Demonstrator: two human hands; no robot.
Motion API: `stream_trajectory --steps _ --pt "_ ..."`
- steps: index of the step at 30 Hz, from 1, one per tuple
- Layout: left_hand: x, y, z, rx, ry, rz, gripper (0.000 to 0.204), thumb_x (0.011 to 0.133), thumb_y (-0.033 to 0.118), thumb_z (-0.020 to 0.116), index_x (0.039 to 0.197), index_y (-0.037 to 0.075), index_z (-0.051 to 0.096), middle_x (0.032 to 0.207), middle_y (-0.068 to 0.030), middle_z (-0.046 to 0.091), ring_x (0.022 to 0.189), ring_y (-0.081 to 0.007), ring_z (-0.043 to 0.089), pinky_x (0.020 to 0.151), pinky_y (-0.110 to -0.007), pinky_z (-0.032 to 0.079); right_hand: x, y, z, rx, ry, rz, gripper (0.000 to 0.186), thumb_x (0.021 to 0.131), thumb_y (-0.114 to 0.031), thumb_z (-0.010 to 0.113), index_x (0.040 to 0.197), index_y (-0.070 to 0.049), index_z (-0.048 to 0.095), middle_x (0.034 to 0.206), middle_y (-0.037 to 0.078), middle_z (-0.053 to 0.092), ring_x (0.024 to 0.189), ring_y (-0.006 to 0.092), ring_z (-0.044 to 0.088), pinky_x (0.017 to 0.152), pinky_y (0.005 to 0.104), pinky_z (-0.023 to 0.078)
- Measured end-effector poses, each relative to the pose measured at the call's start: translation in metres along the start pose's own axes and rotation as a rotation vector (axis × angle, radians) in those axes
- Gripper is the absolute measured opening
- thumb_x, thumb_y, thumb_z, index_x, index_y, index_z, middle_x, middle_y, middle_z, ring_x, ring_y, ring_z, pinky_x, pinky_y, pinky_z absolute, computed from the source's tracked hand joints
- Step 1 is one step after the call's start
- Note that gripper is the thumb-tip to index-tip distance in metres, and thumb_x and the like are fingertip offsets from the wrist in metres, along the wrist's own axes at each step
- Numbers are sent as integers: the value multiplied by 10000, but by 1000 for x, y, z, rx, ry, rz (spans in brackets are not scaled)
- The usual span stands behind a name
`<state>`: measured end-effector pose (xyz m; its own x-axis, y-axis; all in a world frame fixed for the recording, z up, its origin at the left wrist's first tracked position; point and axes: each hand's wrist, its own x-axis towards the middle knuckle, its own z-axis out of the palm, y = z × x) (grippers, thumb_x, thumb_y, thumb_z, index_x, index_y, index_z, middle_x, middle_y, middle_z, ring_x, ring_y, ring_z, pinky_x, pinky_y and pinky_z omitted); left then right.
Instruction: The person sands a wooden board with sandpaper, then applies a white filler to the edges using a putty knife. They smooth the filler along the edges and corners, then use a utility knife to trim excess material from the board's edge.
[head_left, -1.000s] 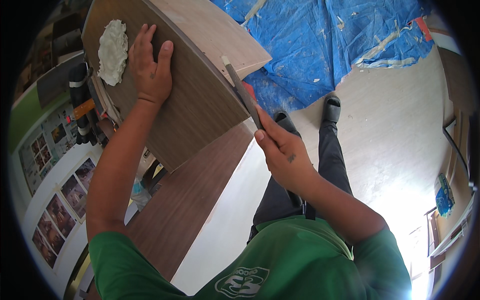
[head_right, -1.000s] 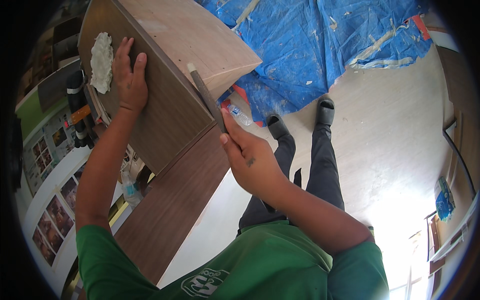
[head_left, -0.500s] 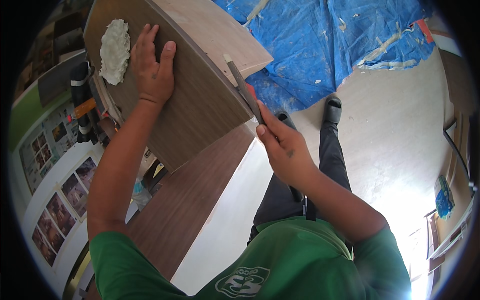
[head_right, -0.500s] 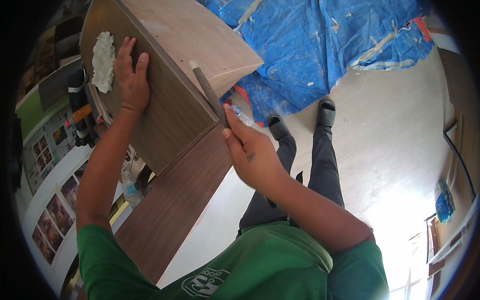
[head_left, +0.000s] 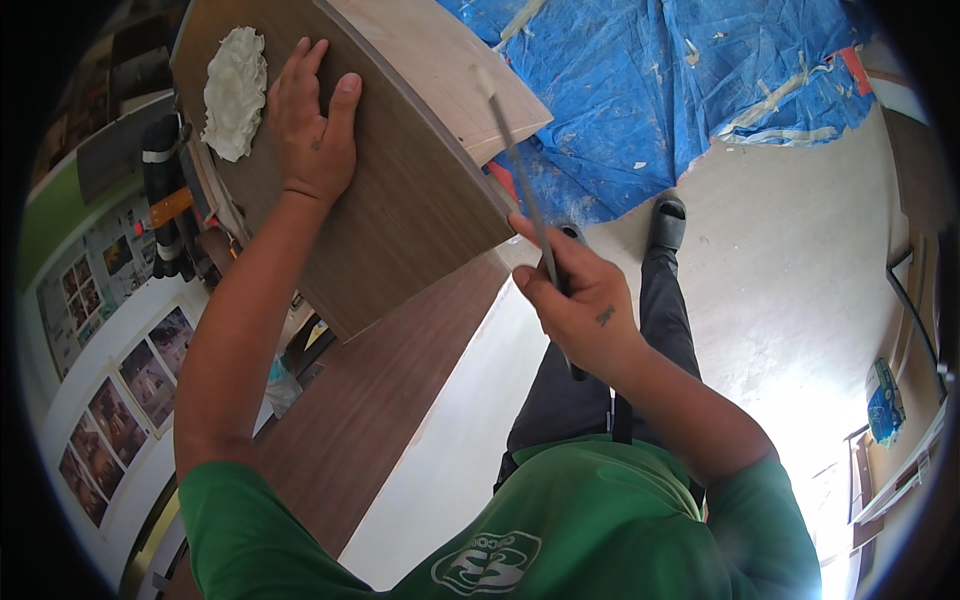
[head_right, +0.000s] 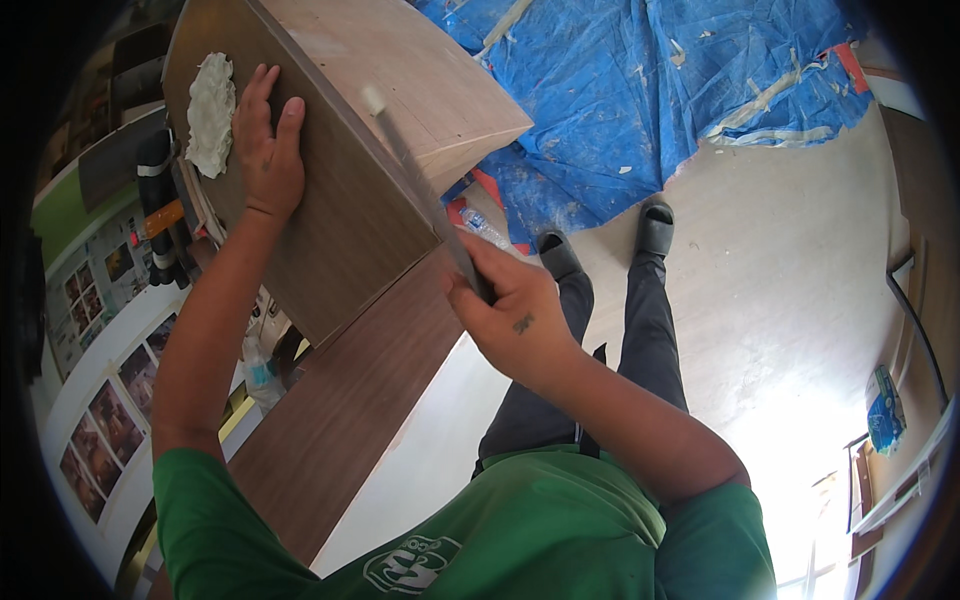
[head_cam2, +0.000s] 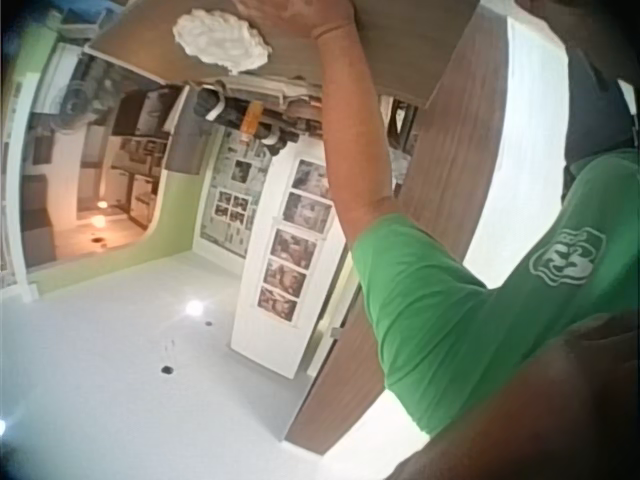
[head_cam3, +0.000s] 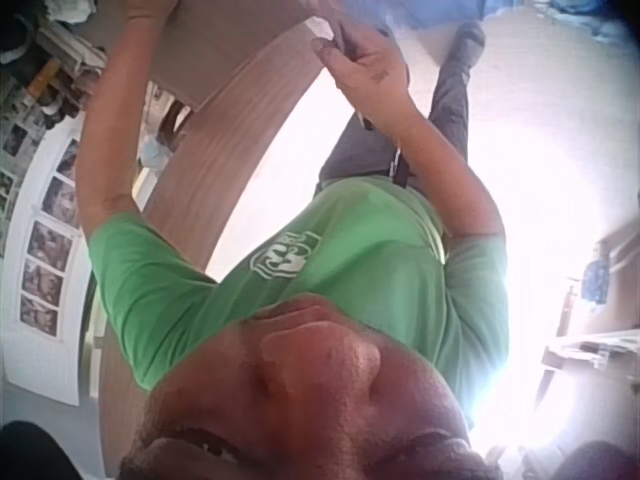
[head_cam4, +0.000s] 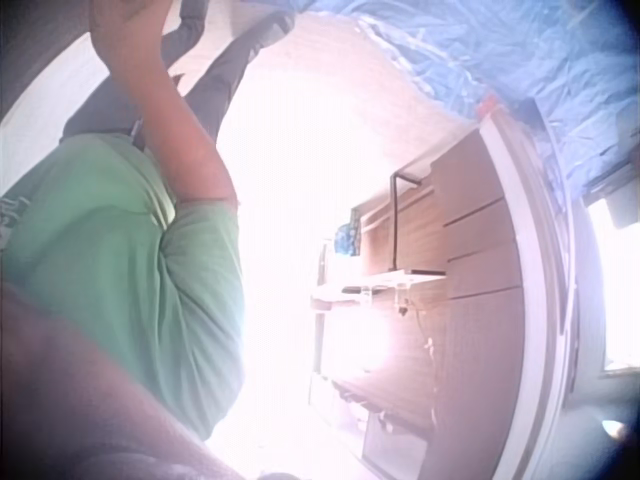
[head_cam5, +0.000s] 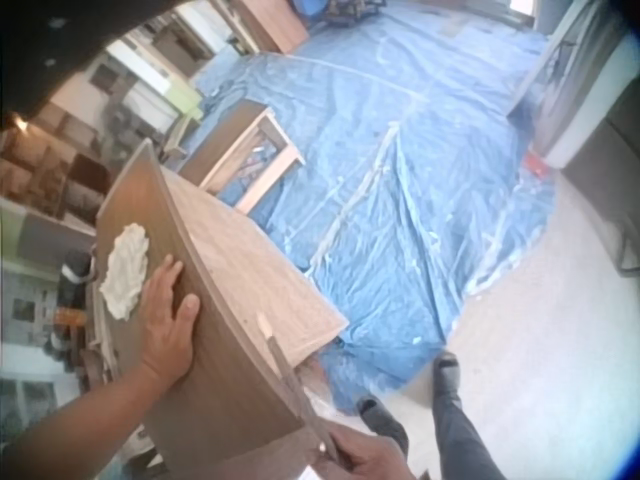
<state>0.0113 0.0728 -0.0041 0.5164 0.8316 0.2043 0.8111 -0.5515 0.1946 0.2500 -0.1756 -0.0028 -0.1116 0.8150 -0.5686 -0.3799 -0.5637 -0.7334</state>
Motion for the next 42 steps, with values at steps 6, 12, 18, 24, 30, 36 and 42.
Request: stream_trajectory --steps 6,12,18,24,30,36,42 --pt "0 0 1 15 3 -1 569 1045 463 578 1478 96 549 1586 -158 480 1446 -376 418 1214 -475 286 1 7 -4 55 52 8 419 1000 -29 636 1416 -49 592 728 -34 562 543 25 496 505 218 403" --pt "0 -1 1 24 -1 2 572 1044 467 576 1479 95 548 1587 -164 478 1446 -377 419 1217 -480 284 -10 15 -2 -4 -12 -56 223 995 -46 646 1217 -31 651 712 -32 565 562 31 516 513 222 419" --pt "0 1 1 9 5 11 555 1048 432 575 1474 77 550 1581 -173 484 1443 -373 427 1218 -466 281 -7 13 -6 82 78 121 119 1006 -103 675 1096 -30 653 716 -26 578 554 34 524 516 228 429" --pt "-1 1 0 12 18 0 571 1029 463 602 1466 98 564 1575 -156 496 1418 -367 448 1195 -460 324 19 4 3 -99 157 -224 121 972 -44 716 1079 -11 670 801 -4 610 639 58 549 573 234 435" --pt "0 -5 3 16 34 9 584 1024 488 601 1464 104 572 1576 -145 499 1417 -357 452 1195 -455 325 31 14 -3 -407 165 -622 145 866 39 710 994 -5 659 848 102 605 703 241 586 615 335 453" --pt "-2 -9 6 33 49 16 595 1023 509 595 1463 109 577 1576 -137 502 1412 -353 458 1197 -461 319 31 9 -6 -463 134 -637 150 811 37 659 943 -15 609 867 155 601 682 355 611 591 414 471" --pt "0 -3 3 15 38 -1 591 1025 509 590 1464 114 577 1574 -134 506 1418 -355 452 1203 -467 311 26 27 -3 -276 230 -218 60 930 -60 644 968 -14 638 798 111 591 633 234 567 605 364 452"
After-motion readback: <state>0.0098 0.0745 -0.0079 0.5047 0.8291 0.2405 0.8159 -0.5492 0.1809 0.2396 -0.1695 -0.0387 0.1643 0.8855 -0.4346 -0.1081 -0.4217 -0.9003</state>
